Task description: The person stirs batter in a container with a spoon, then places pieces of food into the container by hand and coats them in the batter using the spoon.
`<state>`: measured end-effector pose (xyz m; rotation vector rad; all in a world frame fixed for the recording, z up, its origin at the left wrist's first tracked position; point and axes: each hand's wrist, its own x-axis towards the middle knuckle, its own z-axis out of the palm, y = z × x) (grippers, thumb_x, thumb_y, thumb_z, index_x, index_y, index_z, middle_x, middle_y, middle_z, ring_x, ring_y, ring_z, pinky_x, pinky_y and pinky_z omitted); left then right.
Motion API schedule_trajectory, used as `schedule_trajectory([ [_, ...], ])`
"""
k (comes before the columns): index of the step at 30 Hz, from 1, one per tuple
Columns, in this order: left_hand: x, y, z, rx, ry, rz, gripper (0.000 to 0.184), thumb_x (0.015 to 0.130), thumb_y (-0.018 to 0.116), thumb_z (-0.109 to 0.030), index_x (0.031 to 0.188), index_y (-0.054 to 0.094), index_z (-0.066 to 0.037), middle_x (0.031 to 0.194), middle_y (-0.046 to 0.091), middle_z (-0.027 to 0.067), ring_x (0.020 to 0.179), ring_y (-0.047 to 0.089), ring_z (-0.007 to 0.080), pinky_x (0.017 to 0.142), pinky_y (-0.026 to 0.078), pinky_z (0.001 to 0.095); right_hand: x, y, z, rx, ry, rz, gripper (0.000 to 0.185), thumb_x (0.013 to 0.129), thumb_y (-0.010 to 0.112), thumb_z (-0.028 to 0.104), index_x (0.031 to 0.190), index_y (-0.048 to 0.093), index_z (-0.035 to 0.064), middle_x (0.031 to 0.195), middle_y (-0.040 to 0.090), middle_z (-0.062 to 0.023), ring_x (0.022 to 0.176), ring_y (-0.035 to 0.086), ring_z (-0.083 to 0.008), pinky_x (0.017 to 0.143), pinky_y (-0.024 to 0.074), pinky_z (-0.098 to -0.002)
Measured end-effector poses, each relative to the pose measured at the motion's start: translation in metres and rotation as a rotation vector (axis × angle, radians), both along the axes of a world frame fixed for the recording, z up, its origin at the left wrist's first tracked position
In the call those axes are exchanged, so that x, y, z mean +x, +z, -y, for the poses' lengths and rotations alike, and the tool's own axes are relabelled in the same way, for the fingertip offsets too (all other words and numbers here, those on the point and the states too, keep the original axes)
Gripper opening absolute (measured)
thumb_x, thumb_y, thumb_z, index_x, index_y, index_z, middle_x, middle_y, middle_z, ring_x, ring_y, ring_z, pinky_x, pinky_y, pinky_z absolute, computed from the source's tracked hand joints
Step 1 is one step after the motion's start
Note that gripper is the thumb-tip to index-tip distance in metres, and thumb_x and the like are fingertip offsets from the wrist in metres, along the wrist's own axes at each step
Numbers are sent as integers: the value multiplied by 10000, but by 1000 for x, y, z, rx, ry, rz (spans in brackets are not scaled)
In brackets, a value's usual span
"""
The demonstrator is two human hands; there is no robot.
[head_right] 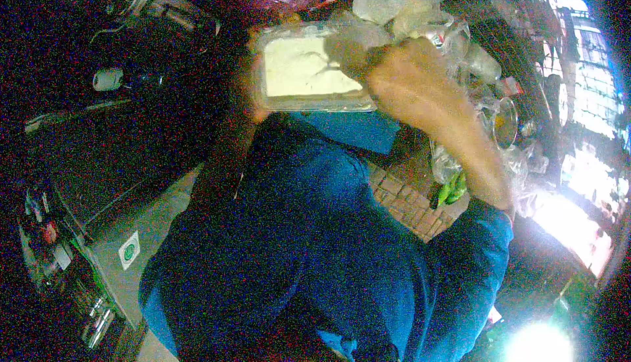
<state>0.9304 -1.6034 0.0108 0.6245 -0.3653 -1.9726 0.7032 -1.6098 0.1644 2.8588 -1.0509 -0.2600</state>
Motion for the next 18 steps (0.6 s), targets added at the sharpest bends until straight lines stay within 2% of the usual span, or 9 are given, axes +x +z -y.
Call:
schedule_trajectory([
  [2,2,4,1,42,-8,-52,654,834,553,-378,1354,376,-23,1303,498,192,1184,513,339,1008,413,463,-2,5,1,-15,-10,31,352,730,627,149,1078,674,176,728,612,-48,628,617,-232,532,487,-360],
  [4,2,5,0,84,-8,-103,651,834,552,-380,1354,379,-27,1303,500,188,1184,514,337,1006,416,463,-4,7,1,-175,129,188,385,710,619,131,1090,668,172,742,607,-40,639,612,-214,543,504,-332],
  [8,2,3,0,1,19,22,639,841,542,-391,1352,389,-39,1297,511,169,1171,525,320,995,425,454,-12,-2,0,-231,163,233,448,696,608,145,1143,643,140,735,582,-21,631,593,-189,551,511,-313],
  [15,3,8,1,-56,27,41,611,855,518,-391,1344,405,-42,1297,514,154,1168,526,311,1000,418,434,-13,-3,-1,-194,112,218,505,659,615,168,1163,638,139,709,544,-13,628,584,-172,562,507,-311],
  [18,1,7,1,-43,73,51,611,853,518,-393,1347,404,-51,1301,512,152,1179,518,306,1009,410,429,-14,-3,-3,-207,72,291,492,671,621,138,1163,635,139,700,544,-19,636,588,-182,571,506,-314],
])
